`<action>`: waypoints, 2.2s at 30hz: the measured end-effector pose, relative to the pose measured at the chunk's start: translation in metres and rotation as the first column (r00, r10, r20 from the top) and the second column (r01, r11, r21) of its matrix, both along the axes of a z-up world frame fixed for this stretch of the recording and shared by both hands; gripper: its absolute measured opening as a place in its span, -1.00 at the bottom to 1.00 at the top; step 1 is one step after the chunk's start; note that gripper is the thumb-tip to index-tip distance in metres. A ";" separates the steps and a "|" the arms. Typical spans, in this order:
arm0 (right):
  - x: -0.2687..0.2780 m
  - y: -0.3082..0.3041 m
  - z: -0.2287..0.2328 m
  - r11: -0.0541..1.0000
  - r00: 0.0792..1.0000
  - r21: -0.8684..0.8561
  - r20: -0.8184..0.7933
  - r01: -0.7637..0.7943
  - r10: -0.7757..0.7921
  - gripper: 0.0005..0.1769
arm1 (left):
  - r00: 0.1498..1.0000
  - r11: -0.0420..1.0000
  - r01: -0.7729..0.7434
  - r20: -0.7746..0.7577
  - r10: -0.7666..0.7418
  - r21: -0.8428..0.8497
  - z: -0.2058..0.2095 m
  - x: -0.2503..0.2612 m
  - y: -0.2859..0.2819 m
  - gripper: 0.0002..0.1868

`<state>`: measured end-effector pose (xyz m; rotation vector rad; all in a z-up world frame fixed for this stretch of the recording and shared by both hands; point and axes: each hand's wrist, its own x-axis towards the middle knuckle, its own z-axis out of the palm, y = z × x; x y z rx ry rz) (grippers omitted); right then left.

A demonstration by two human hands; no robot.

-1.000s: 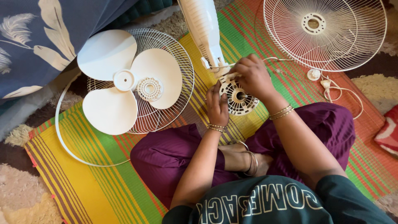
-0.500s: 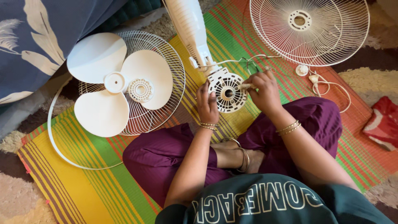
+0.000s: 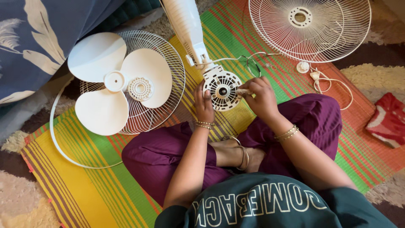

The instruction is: The person sits on a mat and cleans the internal motor housing of a disassembled white pedestal fan using a white cloth. They wipe the vents and inner surfaces of the motor casing, then reattach the casing to the fan neck.

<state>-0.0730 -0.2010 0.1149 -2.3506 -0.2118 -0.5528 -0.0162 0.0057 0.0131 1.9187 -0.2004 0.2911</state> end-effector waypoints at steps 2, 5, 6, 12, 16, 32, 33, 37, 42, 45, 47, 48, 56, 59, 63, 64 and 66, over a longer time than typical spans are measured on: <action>0.002 0.007 -0.001 0.998 0.996 -0.067 0.090 0.002 0.004 -0.79 | 0.999 1.000 0.016 -0.041 -0.016 -0.005 0.001 -0.001 0.000 -0.22; -0.014 0.023 -0.004 0.987 0.997 -0.161 0.079 -0.005 0.018 -0.81 | 0.998 0.999 0.027 -0.056 -0.029 -0.031 0.002 0.000 0.001 -0.22; -0.020 0.030 -0.006 0.985 0.994 -0.165 0.091 -0.046 0.061 -0.79 | 0.998 0.999 0.029 -0.056 -0.032 -0.044 0.001 -0.001 0.001 -0.23; -0.028 0.044 -0.004 0.976 0.970 -0.093 0.129 -0.197 0.208 -0.73 | 0.997 0.995 0.047 -0.060 -0.052 -0.085 0.001 -0.001 0.001 -0.32; 0.004 0.035 0.004 0.993 0.970 0.069 0.233 -0.095 0.076 -0.81 | 0.998 0.998 0.039 -0.044 -0.041 -0.051 0.003 -0.003 0.001 -0.39; 0.046 0.045 -0.032 0.723 0.880 0.666 -0.217 -0.183 0.423 -0.57 | 0.979 0.946 0.192 -0.021 -0.205 -0.263 -0.006 0.002 0.009 -0.34; 0.042 0.042 -0.030 0.714 0.855 0.665 -0.224 -0.218 0.469 -0.60 | 0.977 0.934 0.183 -0.049 -0.208 -0.308 -0.010 0.002 0.009 -0.33; 0.022 0.033 -0.019 0.670 0.733 0.670 -0.273 -0.320 0.623 -0.69 | 0.974 0.839 0.010 -0.183 -0.130 -0.544 -0.012 0.017 0.003 -0.18; 0.002 0.034 -0.003 0.581 0.639 0.495 -0.066 -0.645 0.766 -0.63 | 0.989 0.781 0.044 -0.081 -0.120 -0.623 0.012 0.040 0.023 0.04; -0.003 0.034 0.004 0.525 0.568 0.443 -0.043 -0.727 0.822 -0.68 | 0.967 0.745 0.094 -0.118 -0.226 -0.660 0.026 0.044 0.047 0.13; -0.005 0.032 0.005 0.479 0.525 0.424 -0.009 -0.769 0.851 -0.67 | 0.938 0.616 0.189 -0.045 -0.343 -0.765 0.032 0.056 0.058 0.13; -0.005 0.032 0.003 0.472 0.521 0.442 -0.012 -0.763 0.854 -0.68 | 0.919 0.543 0.231 -0.003 -0.395 -0.807 0.033 0.060 0.062 0.12; 0.002 0.005 -0.041 0.463 0.671 0.730 -0.008 -0.503 0.742 -0.72 | 0.916 0.377 0.104 -0.059 -0.398 -0.921 0.016 0.051 0.081 0.04; 0.009 -0.007 -0.059 0.308 0.846 0.913 0.069 -0.267 0.529 -0.70 | 0.903 0.540 0.119 -0.136 -0.408 -0.833 0.008 0.047 0.072 -0.08; 0.033 -0.025 -0.066 0.130 0.974 0.984 0.092 -0.120 0.207 -0.66 | 0.877 0.607 0.184 -0.149 -0.456 -0.773 0.004 0.038 0.046 -0.14; 0.038 -0.030 -0.066 0.094 0.987 0.992 0.066 -0.080 0.148 -0.65 | 0.861 0.614 0.229 -0.137 -0.490 -0.755 0.003 0.035 0.043 -0.15; 0.046 -0.043 -0.063 0.069 0.995 0.996 -0.061 0.056 0.081 -0.61 | 0.821 0.623 0.318 -0.121 -0.558 -0.715 -0.001 0.028 0.041 -0.18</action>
